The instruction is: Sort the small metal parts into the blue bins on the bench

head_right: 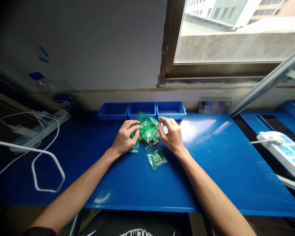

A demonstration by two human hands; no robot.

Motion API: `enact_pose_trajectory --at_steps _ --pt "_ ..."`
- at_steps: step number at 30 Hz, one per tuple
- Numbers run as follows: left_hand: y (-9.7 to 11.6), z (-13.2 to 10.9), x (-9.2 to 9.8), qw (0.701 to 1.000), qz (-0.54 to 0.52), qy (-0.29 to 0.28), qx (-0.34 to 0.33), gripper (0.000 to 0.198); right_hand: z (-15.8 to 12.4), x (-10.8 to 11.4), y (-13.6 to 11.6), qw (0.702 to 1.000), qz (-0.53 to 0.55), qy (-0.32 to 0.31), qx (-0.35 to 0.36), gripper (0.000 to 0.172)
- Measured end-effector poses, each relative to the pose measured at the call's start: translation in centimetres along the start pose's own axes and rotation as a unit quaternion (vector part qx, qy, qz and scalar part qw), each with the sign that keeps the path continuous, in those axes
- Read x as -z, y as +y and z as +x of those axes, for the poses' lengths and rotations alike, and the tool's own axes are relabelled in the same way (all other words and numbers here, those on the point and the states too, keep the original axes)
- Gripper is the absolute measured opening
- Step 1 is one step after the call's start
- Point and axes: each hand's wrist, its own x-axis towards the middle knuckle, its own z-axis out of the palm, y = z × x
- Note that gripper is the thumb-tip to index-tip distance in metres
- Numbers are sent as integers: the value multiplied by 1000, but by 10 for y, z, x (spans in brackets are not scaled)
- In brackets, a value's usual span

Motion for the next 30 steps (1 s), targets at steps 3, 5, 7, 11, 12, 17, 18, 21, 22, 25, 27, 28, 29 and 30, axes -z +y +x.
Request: enact_pose_trajectory --at_steps 3,5,7,11,12,17,18,21,22,25,27,28,29,30 --pt "0 -1 -2 1000 -6 11 -8 27 8 19 0 998 -7 -47 -28 26" --pt "1 -2 -2 1000 -2 14 -12 28 13 37 -1 976 11 -218 -5 38" --pt "4 -3 0 1000 7 5 -22 30 16 52 -2 921 3 -388 -4 51" --pt "10 -5 0 994 32 -56 -93 47 10 55 -4 885 -67 -460 -8 62" --pt "10 -6 -1 991 41 -70 -104 53 8 52 -5 885 -77 -459 -4 61" --pt "8 -8 -12 989 73 -91 -93 55 4 45 -2 888 -58 -455 -36 47" --pt "7 -8 -14 989 75 -89 -89 55 5 46 -1 887 -43 -457 -49 43" --pt "3 -8 -18 990 84 -78 -80 52 10 50 3 884 7 -462 -73 37" --pt "2 -8 -19 990 87 -75 -78 51 11 52 4 883 23 -463 -80 37" --pt "2 -8 -19 992 78 -58 -75 46 16 59 5 879 82 -454 -119 42" --pt "5 -7 -16 996 41 -32 -74 44 18 61 3 886 136 -415 -155 45" --pt "7 -6 -14 997 12 -11 -71 42 18 60 1 892 165 -384 -172 46" --pt "9 -5 -11 998 -23 11 -63 40 18 57 -2 899 194 -346 -187 46" --pt "12 -4 -8 996 -63 28 -51 38 17 53 -5 904 222 -304 -202 46"
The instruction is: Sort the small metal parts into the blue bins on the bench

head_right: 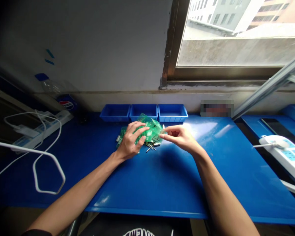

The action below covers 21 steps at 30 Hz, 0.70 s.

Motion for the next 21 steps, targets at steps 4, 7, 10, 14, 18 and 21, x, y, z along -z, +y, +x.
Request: enact_pose_trajectory --at_steps 4,7,10,14,18,21 --pt "12 4 6 976 -184 4 113 35 6 -26 -2 990 96 100 13 48" --pt "18 6 3 937 -272 20 217 32 8 -44 -2 986 116 117 16 46" --pt "20 5 -1 907 -326 22 267 30 9 -56 1 985 120 125 27 45" --pt "16 6 1 893 -345 20 289 30 11 -61 9 974 36 200 96 35" --pt "-2 14 10 871 -353 92 328 33 13 -57 16 928 -105 297 200 21" --pt "-22 25 18 772 -431 225 411 29 16 -55 21 926 -124 289 209 22"
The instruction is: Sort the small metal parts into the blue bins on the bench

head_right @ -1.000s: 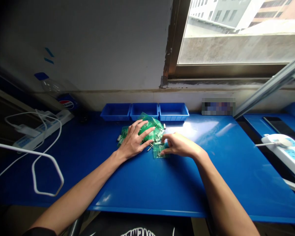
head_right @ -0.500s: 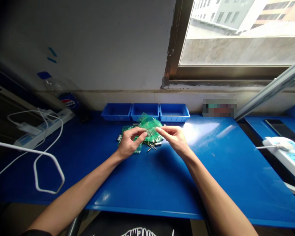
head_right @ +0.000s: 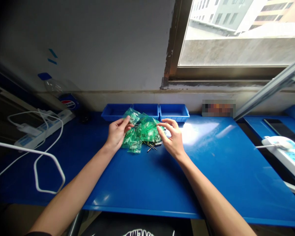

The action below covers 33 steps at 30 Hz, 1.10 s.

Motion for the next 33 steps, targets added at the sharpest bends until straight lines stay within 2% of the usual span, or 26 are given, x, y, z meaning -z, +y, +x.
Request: enact_pose_trajectory --at_steps 2,4,7,11,17,23,27,33 --pt "3 13 4 991 -114 62 44 22 -1 -2 3 1000 -10 -8 -4 22" --pt "6 21 6 978 -176 81 78 16 -2 -3 6 999 -31 -13 -6 22" --pt "10 23 9 962 -225 93 121 12 -4 -4 7 999 -46 -29 2 23" --pt "14 18 11 953 -252 66 157 23 -6 -3 6 995 -70 -52 39 26" --pt "11 2 3 969 -153 -34 189 31 -6 -3 2 990 -110 -53 65 30" --pt "-3 -12 -2 985 -29 -128 115 38 -5 -4 9 992 -111 -10 57 26" --pt "-5 -16 -4 985 25 -152 73 45 -5 -4 15 991 -113 -12 71 27" --pt "-6 -19 -5 984 60 -162 46 46 -6 -5 17 992 -118 -40 32 37"
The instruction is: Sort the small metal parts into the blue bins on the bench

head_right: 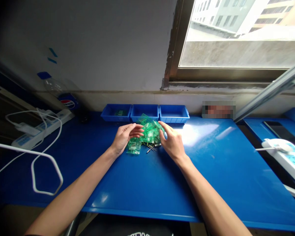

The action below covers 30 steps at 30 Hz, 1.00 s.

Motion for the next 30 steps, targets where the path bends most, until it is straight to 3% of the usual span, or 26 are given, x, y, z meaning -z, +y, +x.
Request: enact_pose_trajectory --at_steps 7,15,22,26,30 --pt "0 -1 -1 1000 16 -6 -19 42 1 -1 5 998 -35 49 19 27" --pt "1 -1 1 999 23 -3 -28 42 4 6 4 997 -31 55 33 24" --pt "2 -1 0 999 28 -8 -36 42 5 16 -3 988 -70 134 5 21" --pt "2 -2 0 998 36 -12 -48 39 6 18 -15 979 51 195 -35 14" --pt "1 -2 -1 994 70 -7 -80 39 11 19 -29 935 256 205 -133 23"
